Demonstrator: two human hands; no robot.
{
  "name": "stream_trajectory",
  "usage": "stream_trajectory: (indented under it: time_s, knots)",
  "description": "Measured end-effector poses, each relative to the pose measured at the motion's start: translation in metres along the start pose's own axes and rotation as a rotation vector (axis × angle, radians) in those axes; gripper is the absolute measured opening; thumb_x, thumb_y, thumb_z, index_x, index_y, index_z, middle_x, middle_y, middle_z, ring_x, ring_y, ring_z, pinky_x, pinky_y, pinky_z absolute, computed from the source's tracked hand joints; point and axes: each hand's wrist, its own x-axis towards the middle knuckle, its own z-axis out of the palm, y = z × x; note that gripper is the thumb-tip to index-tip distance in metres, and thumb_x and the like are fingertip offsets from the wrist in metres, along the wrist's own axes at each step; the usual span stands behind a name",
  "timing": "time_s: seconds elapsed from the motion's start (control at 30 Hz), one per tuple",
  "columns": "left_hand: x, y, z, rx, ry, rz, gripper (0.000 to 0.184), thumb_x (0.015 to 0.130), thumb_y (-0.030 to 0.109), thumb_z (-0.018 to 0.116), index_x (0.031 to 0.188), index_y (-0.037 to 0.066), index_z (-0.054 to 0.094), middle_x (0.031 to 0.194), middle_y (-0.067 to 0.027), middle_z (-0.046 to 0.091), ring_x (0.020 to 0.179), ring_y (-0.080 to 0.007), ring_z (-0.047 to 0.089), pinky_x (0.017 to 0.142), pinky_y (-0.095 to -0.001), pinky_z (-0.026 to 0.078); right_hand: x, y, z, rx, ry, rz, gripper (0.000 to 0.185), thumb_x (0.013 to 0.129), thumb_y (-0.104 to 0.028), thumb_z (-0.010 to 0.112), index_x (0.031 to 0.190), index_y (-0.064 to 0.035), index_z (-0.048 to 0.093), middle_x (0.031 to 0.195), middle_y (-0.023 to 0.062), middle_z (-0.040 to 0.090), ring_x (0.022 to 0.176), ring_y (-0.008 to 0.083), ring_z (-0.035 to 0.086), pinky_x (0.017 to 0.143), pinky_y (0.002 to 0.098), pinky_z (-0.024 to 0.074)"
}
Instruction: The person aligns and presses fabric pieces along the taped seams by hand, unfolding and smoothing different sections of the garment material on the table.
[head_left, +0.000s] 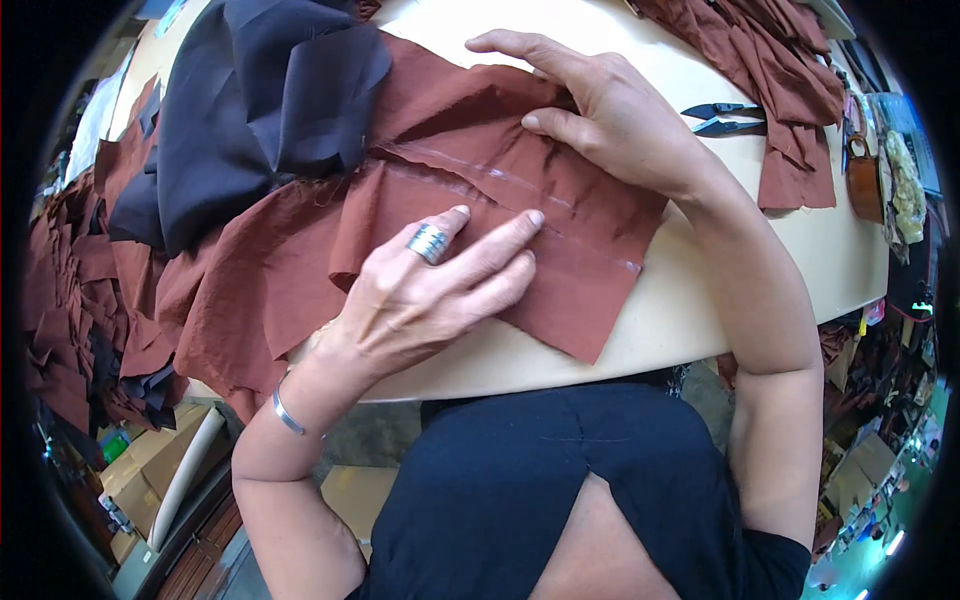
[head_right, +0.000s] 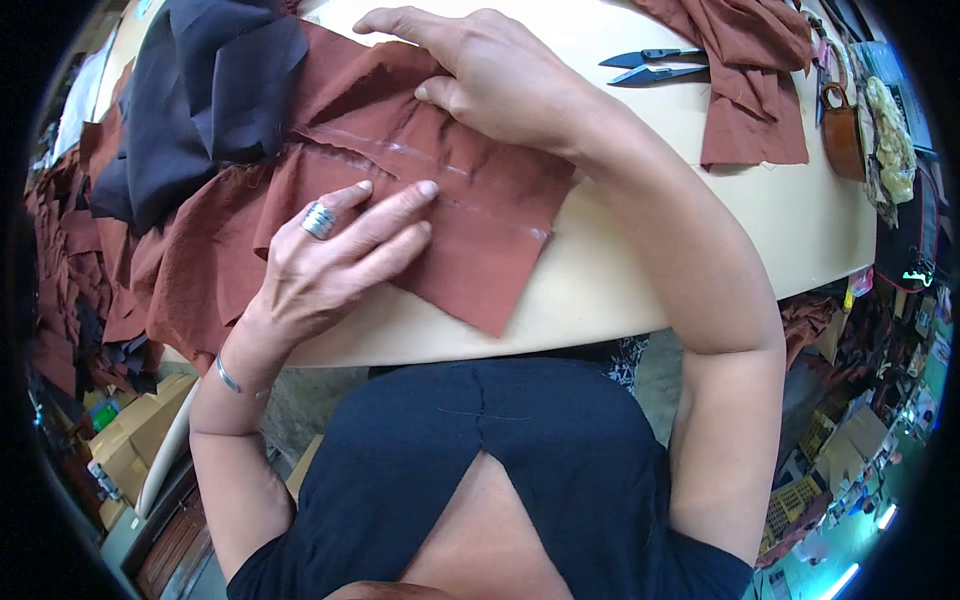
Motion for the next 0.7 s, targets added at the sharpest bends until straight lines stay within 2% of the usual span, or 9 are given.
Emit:
stream_trajectory:
  time_s: [0.07,0.1,0.17,0.2,0.27,0.33,0.47,0.57,0.7]
  knots:
    - [-0.003,-0.005,0.000,-0.183,0.105,-0.108,0.025,0.071,0.005,0.058,0.095,0.006,0.064,0.116,-0.0110,0.060,0.090,-0.0259,0.062,0.073,-0.0315,0.053,-0.005,-0.001,-0.005,-0.010,-0.023,-0.027,0.064,0.074,0.003,0.063,0.132,-0.0169,0.045,0.102,0.0103,0.064,0.066,0.0191,0.057,0.068,0.0331,0.0472]
    - [-0.002,-0.004,-0.001,-0.142,0.127,-0.142,0.029,0.067,-0.001,0.059,0.096,-0.001,0.064,0.105,-0.0134,0.061,0.095,-0.0281,0.061,0.076,-0.0350,0.053,-0.005,-0.005,-0.009,-0.008,-0.066,0.069,0.064,0.074,0.003,0.063,0.132,-0.0169,0.044,0.102,0.0110,0.064,0.066,0.0184,0.057,0.068,0.0329,0.0474]
    - [-0.005,-0.003,0.007,-0.129,0.127,-0.155,0.032,0.066,-0.001,0.060,0.098,-0.001,0.064,0.101,-0.0128,0.061,0.094,-0.0287,0.061,0.077,-0.0357,0.053,-0.004,-0.015,-0.016,-0.002,-0.156,0.263,0.065,0.074,0.002,0.064,0.133,-0.0169,0.043,0.101,0.0123,0.064,0.067,0.0171,0.057,0.069,0.0323,0.0478]
    - [-0.007,-0.004,0.011,-0.119,0.126,-0.162,0.034,0.065,-0.001,0.060,0.099,-0.001,0.064,0.099,-0.0125,0.061,0.094,-0.0290,0.061,0.078,-0.0361,0.053,-0.003,-0.015,-0.014,0.027,-0.130,0.260,0.066,0.074,0.002,0.064,0.133,-0.0166,0.043,0.102,0.0128,0.064,0.068,0.0170,0.058,0.070,0.0322,0.0480]
    - [-0.009,-0.005,0.014,-0.101,0.137,-0.132,0.034,0.065,0.002,0.059,0.099,-0.002,0.063,0.102,-0.0132,0.059,0.095,-0.0289,0.060,0.080,-0.0358,0.052,0.000,-0.016,-0.008,0.082,-0.071,0.254,0.066,0.074,0.002,0.064,0.134,-0.0162,0.043,0.103,0.0136,0.064,0.071,0.0166,0.059,0.071,0.0320,0.0484]
    - [-0.009,-0.007,0.016,-0.052,0.124,-0.087,0.032,0.068,0.008,0.057,0.098,-0.004,0.062,0.105,-0.0127,0.056,0.094,-0.0269,0.059,0.080,-0.0340,0.052,0.002,-0.015,-0.001,0.042,-0.029,0.155,0.065,0.074,0.002,0.064,0.133,-0.0159,0.043,0.106,0.0139,0.063,0.076,0.0191,0.062,0.073,0.0328,0.0490]
    - [-0.009,-0.006,0.018,-0.083,0.116,-0.095,0.029,0.070,0.006,0.057,0.097,-0.003,0.061,0.111,-0.0132,0.055,0.094,-0.0260,0.059,0.081,-0.0337,0.052,0.002,0.002,0.010,-0.044,0.091,-0.101,0.065,0.075,0.003,0.063,0.133,-0.0154,0.042,0.113,0.0151,0.061,0.085,0.0243,0.064,0.077,0.0346,0.0496]
    - [-0.007,-0.006,0.018,-0.068,0.113,-0.105,0.024,0.070,0.004,0.057,0.093,-0.002,0.061,0.114,-0.0130,0.056,0.092,-0.0236,0.060,0.079,-0.0322,0.051,0.002,-0.001,0.007,0.032,0.042,-0.009,0.064,0.075,0.004,0.062,0.132,-0.0154,0.043,0.115,0.0164,0.060,0.088,0.0279,0.064,0.079,0.0355,0.0496]
    - [0.004,-0.003,0.006,-0.052,0.016,-0.126,0.019,0.072,0.002,0.059,0.091,-0.001,0.061,0.119,-0.0123,0.057,0.086,-0.0214,0.060,0.075,-0.0308,0.050,0.005,-0.004,0.005,-0.054,0.024,-0.003,0.063,0.075,0.004,0.062,0.132,-0.0151,0.043,0.111,0.0162,0.061,0.081,0.0270,0.064,0.076,0.0349,0.0497]
